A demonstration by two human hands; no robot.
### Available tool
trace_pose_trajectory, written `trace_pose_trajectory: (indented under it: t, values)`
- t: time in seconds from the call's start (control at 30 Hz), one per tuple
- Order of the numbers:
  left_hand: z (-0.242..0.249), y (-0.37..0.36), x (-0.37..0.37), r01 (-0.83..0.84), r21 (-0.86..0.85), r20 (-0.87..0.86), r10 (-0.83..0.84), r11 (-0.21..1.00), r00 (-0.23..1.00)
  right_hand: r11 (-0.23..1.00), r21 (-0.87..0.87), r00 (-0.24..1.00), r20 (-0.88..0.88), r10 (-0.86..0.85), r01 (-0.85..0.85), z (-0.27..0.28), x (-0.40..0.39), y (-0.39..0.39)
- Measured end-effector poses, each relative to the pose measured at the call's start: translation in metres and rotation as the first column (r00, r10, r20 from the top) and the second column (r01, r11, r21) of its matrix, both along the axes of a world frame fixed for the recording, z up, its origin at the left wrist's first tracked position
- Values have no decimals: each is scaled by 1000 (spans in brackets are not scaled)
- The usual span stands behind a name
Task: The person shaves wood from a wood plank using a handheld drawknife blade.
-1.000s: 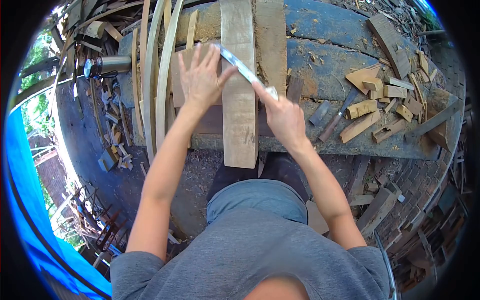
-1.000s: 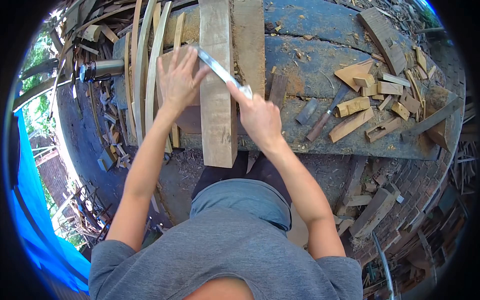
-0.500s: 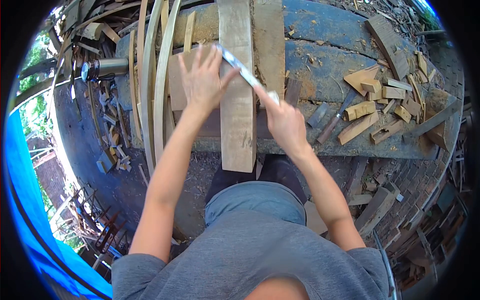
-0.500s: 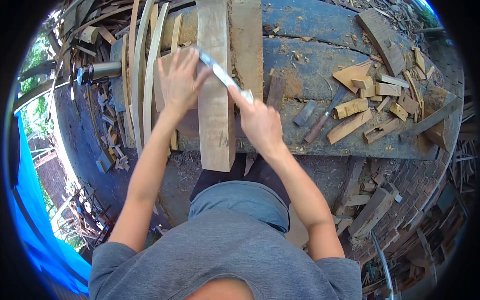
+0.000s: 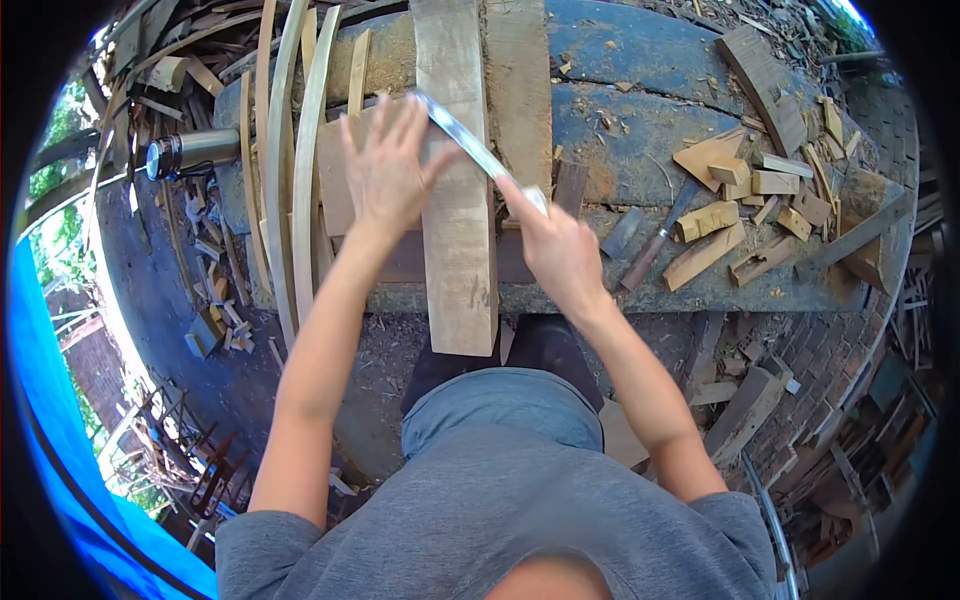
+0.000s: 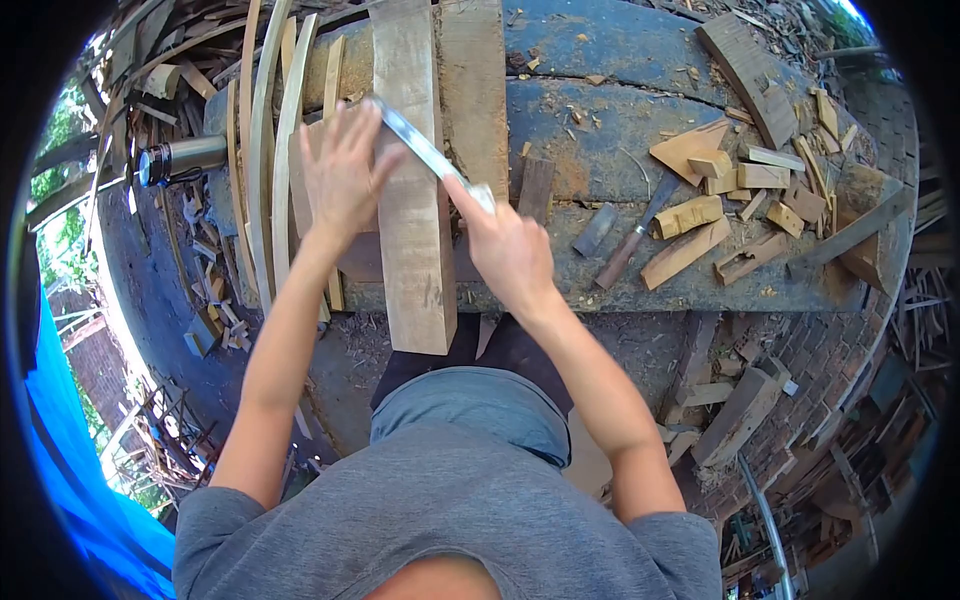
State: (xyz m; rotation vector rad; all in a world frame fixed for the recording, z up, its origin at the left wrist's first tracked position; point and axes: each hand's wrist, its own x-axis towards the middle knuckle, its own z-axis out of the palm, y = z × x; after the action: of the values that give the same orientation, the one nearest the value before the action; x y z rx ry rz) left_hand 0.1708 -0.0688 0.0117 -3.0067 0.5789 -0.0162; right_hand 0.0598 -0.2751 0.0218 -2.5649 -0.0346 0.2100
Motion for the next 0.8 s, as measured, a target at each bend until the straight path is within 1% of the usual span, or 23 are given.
trace_pose_trajectory:
  t: [0.03,0.07,0.13,0.17,0.23,0.27,0.33,0.37,0.43,0.47,0.5,0.57,0.63,0.7,0.73,0.8]
  values:
    - [4,-2,-11,30,22,-30,-29,999,999,998,57,1000,-30,-5,6,4,-11,-4]
    - [4,-2,-14,27,26,-36,-26,999,999,998,62,999,-36,-1,4,3,-13,-6]
    - [1,-5,-18,4,-25,-52,-5,1000,999,1000,29,997,-72,-2,4,12,-13,-11]
    - [-5,-5,-8,7,-27,-57,-8,1000,998,1000,27,997,-77,-6,8,7,-3,-11]
    - [-21,0,34,-24,-52,5,24,998,1000,998,55,998,52,-24,22,-15,41,-8]
    - [-22,2,49,-30,-47,5,30,998,1000,998,60,998,52,-19,16,-20,58,-5]
    - [-21,5,70,-50,-11,-16,50,999,999,983,181,996,64,-55,43,-24,80,-2]
    - [-21,6,65,-50,-12,-11,50,999,999,983,180,996,70,-55,42,-22,76,-1]
    - [-21,9,41,-18,-57,27,20,998,999,997,75,999,51,-4,0,-15,48,-2]
    - [-6,5,23,1,-21,0,-1,1000,1000,995,100,999,36,-5,1,-11,27,-4]
    - [1,0,5,-1,-20,-6,1,1000,1000,995,101,1000,31,-3,0,-4,9,-6]
    - [8,-4,-19,20,-22,-40,-21,1000,999,990,135,999,-41,-35,40,4,-14,-11]
    - [-2,-5,-5,17,-25,-46,-18,1000,999,993,115,999,-38,-33,37,0,2,-15]
    - [-17,-3,31,21,-15,58,-20,1000,998,991,126,994,93,-57,45,-18,39,-15]
    - [-17,-3,53,25,0,69,-25,1000,997,991,130,994,93,-53,40,-24,57,-12]
    - [-23,5,68,28,-16,63,-27,999,998,990,138,994,100,-35,21,-31,82,-6]
